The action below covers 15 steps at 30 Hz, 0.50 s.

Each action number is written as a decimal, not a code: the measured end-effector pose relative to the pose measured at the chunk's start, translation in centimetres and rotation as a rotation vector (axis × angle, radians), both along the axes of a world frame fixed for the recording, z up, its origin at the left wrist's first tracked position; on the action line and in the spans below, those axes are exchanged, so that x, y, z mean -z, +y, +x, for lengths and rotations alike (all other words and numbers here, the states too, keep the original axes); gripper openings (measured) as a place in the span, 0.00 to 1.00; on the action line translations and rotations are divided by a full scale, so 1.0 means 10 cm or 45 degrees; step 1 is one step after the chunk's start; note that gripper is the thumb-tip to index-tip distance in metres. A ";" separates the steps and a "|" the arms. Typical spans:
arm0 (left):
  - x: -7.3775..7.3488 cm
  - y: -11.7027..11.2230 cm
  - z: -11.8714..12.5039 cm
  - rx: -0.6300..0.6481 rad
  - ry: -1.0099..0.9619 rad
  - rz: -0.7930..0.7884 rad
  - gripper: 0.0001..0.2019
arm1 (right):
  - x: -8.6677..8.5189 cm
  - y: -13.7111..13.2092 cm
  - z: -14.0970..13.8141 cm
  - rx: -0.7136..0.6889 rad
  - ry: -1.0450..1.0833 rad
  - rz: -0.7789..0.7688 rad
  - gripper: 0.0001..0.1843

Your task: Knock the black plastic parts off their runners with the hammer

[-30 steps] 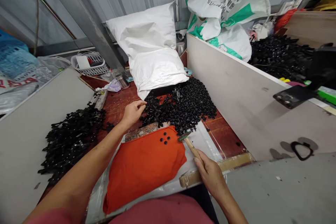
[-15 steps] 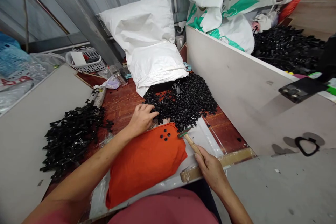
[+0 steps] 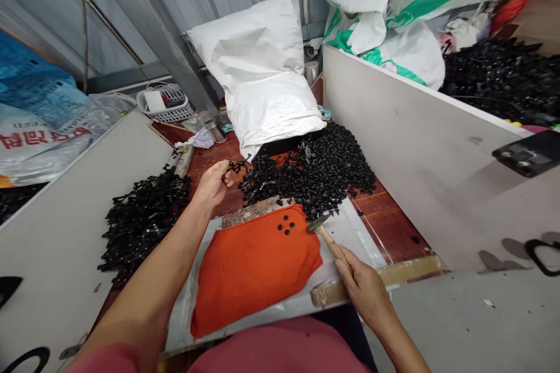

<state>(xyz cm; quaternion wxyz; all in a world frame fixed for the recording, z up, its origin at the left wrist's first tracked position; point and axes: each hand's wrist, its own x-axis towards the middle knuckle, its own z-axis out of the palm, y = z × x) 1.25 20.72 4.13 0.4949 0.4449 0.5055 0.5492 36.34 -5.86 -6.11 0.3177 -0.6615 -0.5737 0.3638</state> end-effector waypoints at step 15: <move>0.34 -0.78 -0.26 0.127 1.151 0.228 0.02 | 0.03 0.03 0.05 -0.053 -0.102 -0.013 0.28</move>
